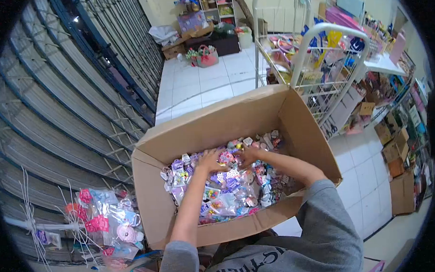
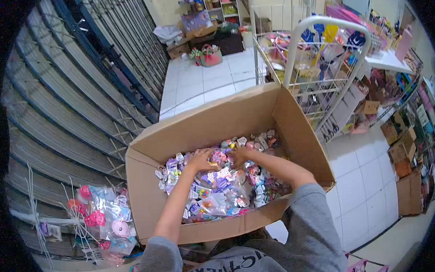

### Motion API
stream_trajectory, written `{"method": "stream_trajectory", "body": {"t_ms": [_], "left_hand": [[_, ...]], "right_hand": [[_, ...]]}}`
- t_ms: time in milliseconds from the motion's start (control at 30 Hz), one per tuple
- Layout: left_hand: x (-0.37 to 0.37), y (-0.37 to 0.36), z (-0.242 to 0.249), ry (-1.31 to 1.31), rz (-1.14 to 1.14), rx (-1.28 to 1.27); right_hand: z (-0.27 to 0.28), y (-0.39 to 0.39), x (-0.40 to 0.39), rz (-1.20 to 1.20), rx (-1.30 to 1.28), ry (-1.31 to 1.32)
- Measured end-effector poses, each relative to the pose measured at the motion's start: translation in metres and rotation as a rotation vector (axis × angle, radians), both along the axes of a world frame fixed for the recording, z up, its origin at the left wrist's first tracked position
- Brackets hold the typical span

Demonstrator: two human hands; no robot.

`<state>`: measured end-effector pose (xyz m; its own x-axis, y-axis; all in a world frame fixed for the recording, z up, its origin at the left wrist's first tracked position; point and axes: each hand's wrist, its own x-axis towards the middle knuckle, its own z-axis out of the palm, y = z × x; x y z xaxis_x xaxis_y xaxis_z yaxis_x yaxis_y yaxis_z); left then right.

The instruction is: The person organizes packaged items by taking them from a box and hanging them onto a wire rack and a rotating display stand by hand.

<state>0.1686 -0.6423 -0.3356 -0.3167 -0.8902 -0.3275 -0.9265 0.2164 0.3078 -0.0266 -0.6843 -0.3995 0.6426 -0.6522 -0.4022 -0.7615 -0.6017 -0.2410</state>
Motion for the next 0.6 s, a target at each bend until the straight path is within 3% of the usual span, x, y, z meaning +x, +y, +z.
{"method": "stream_trajectory", "body": {"t_ms": [100,167,233,300,400,433,467,500,567,600], "left_hand": [[-0.013,0.010,0.006,-0.100,0.024,0.167],[-0.015,0.014,0.009,-0.116,0.002,0.196],[-0.006,0.022,0.003,0.062,-0.066,0.310],[0.001,0.042,0.002,0.143,-0.062,0.305],[0.001,0.069,0.011,0.172,-0.100,0.437],[-0.002,0.082,0.016,0.076,-0.075,0.665],[-0.003,0.096,0.017,-0.022,-0.049,0.891],[0.006,0.114,0.005,-0.020,-0.042,0.903],[0.039,0.146,-0.019,0.354,0.083,0.722],[0.052,0.149,-0.016,0.353,0.094,0.731]], "right_hand": [[0.025,0.005,-0.007,0.021,0.339,-0.091],[0.033,0.012,-0.011,0.043,0.392,-0.114],[0.021,0.012,-0.010,0.070,0.450,-0.131],[0.005,0.008,-0.004,0.219,0.788,-0.112],[0.002,0.022,0.018,0.506,0.809,-0.006],[0.002,0.028,0.024,0.668,0.815,0.027],[0.048,0.031,0.024,0.595,0.871,0.165],[0.043,0.034,0.025,0.604,0.883,0.163],[0.034,0.039,0.030,0.665,0.936,0.274],[0.058,0.031,0.028,0.639,1.013,0.332]]}}
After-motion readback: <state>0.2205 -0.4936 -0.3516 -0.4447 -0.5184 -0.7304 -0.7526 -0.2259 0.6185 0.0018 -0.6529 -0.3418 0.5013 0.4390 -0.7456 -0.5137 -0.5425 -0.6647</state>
